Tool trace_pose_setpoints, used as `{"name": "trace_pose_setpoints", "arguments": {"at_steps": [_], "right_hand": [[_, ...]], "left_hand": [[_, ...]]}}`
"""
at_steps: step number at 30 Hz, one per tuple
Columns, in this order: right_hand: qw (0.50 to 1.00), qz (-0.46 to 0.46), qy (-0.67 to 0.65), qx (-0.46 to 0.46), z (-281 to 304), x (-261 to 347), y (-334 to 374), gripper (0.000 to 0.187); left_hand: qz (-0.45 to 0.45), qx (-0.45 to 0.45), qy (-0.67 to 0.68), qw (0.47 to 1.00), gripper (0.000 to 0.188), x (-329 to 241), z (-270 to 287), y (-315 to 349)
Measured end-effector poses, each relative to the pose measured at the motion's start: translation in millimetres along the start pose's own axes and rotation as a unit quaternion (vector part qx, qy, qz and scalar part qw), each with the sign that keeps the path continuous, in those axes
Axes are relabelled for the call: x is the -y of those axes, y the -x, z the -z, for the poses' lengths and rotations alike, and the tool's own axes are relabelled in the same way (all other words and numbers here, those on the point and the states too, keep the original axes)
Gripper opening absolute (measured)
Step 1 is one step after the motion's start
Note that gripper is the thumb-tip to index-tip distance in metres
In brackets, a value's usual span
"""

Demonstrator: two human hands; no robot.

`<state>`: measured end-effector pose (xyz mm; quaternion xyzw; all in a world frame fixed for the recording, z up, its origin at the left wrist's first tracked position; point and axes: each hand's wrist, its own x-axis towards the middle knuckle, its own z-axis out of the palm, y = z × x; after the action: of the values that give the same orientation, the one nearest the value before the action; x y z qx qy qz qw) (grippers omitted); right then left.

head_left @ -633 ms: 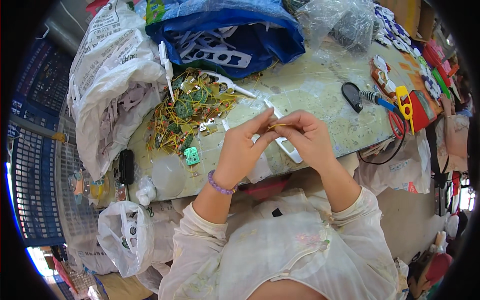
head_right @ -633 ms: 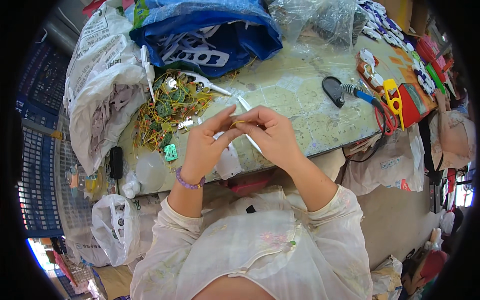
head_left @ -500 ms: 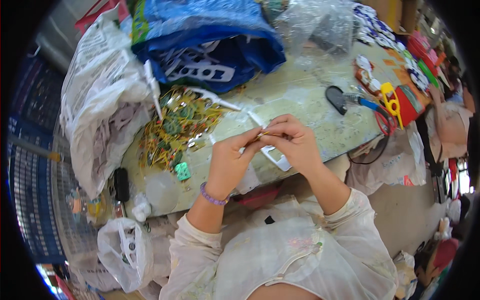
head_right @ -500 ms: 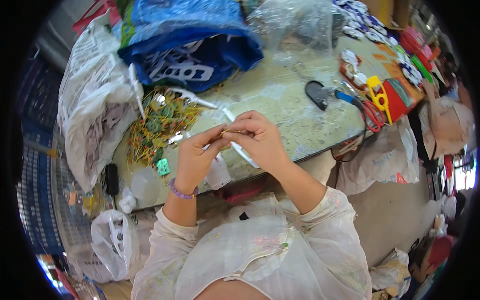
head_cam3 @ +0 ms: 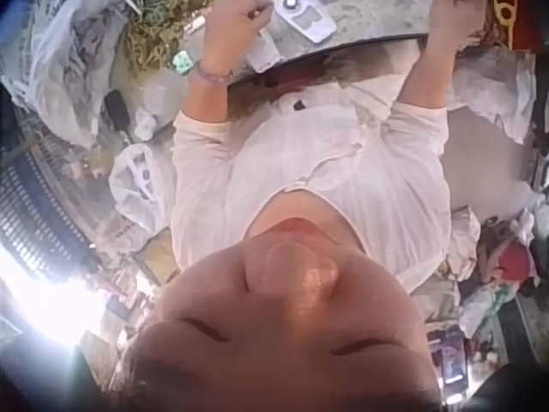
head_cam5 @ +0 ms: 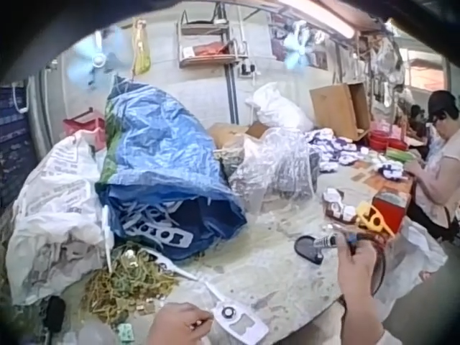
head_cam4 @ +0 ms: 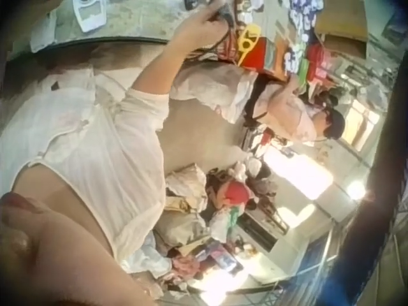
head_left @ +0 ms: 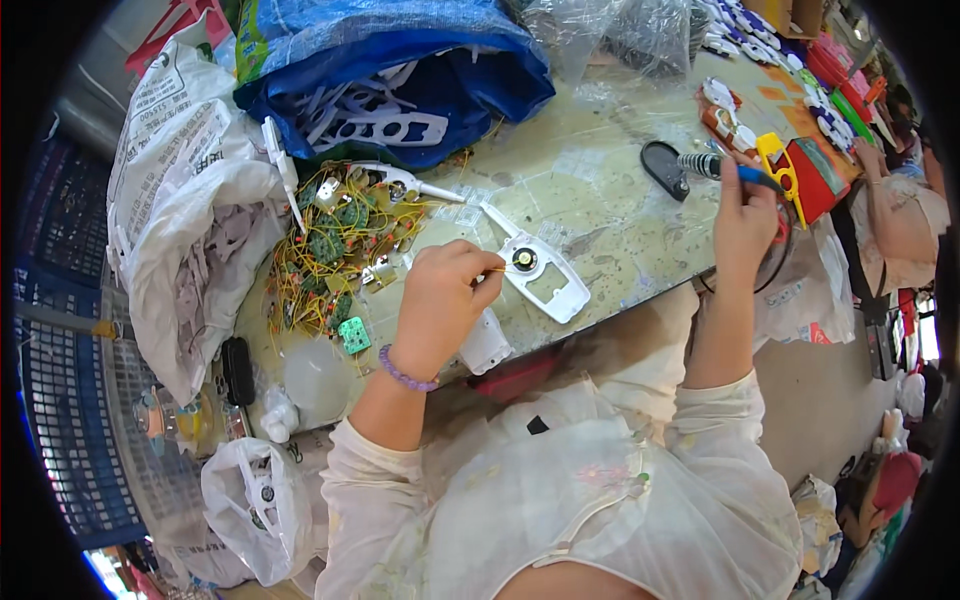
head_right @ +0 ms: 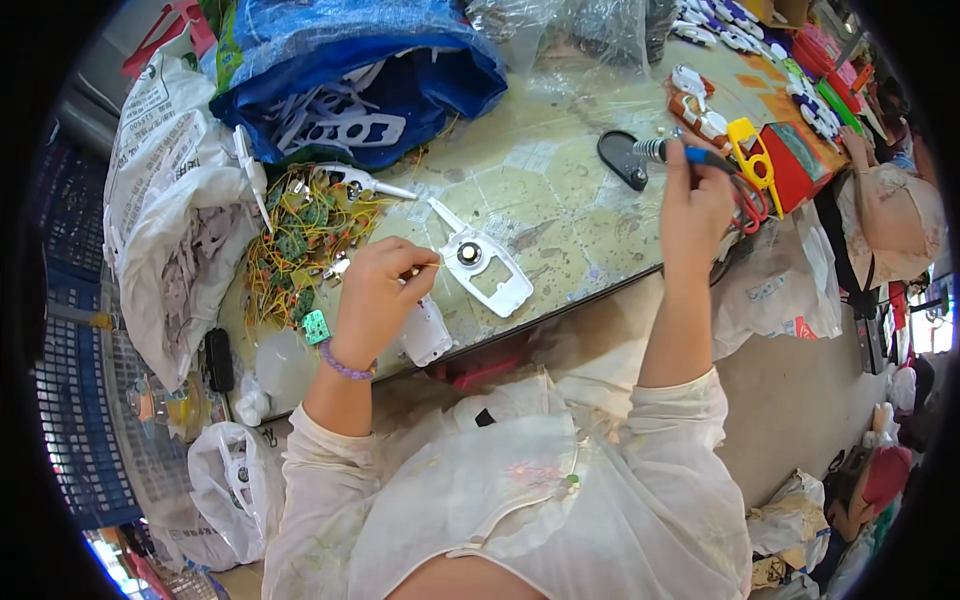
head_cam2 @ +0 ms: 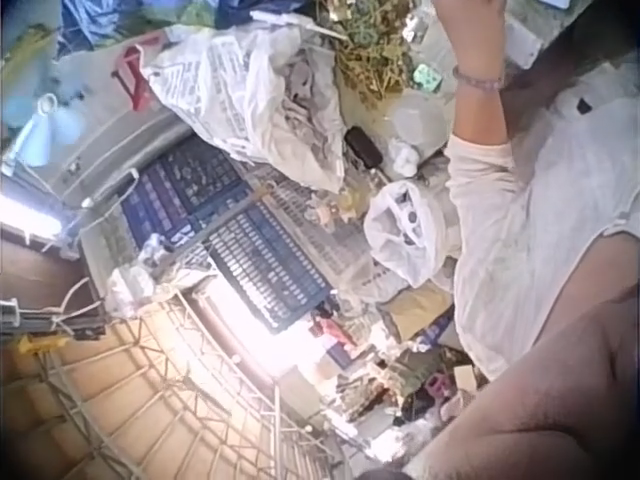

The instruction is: The recorder is soldering wires and components onto small green circuit boards and plastic housings at an industrial workbench.

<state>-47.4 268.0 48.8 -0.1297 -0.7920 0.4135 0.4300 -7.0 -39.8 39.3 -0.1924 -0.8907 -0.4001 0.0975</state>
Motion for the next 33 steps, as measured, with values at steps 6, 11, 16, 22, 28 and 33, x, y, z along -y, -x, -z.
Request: {"name": "trace_pose_setpoints", "arguments": {"at_steps": [6,11,16,22,28,33], "right_hand": [[0.977,0.148,-0.022,-0.152,78.5,20.3,5.9,0.018],[0.973,0.207,-0.014,-0.097,80.8,-15.6,62.3,0.020],[0.924,0.229,-0.276,0.134,50.5,-7.8,98.9,0.020],[0.897,0.208,-0.328,0.209,29.7,-5.8,104.5,0.013],[0.897,0.190,-0.330,0.225,21.2,-3.4,107.0,0.014],[0.889,0.194,-0.330,0.253,15.0,-2.7,107.1,0.015]], "left_hand": [[-0.084,-0.029,-0.123,0.988,0.004,0.4,-10.4,-4.8],[-0.075,-0.006,-0.160,0.984,0.006,-0.6,-20.2,-2.9],[-0.102,-0.029,-0.190,0.976,0.009,2.6,-31.3,0.9],[-0.106,-0.030,-0.248,0.962,0.011,0.7,-37.4,-0.1],[-0.108,-0.027,-0.260,0.959,0.013,1.8,-38.5,-1.9],[-0.105,-0.033,-0.248,0.963,0.014,3.9,-38.9,-1.3]]}}
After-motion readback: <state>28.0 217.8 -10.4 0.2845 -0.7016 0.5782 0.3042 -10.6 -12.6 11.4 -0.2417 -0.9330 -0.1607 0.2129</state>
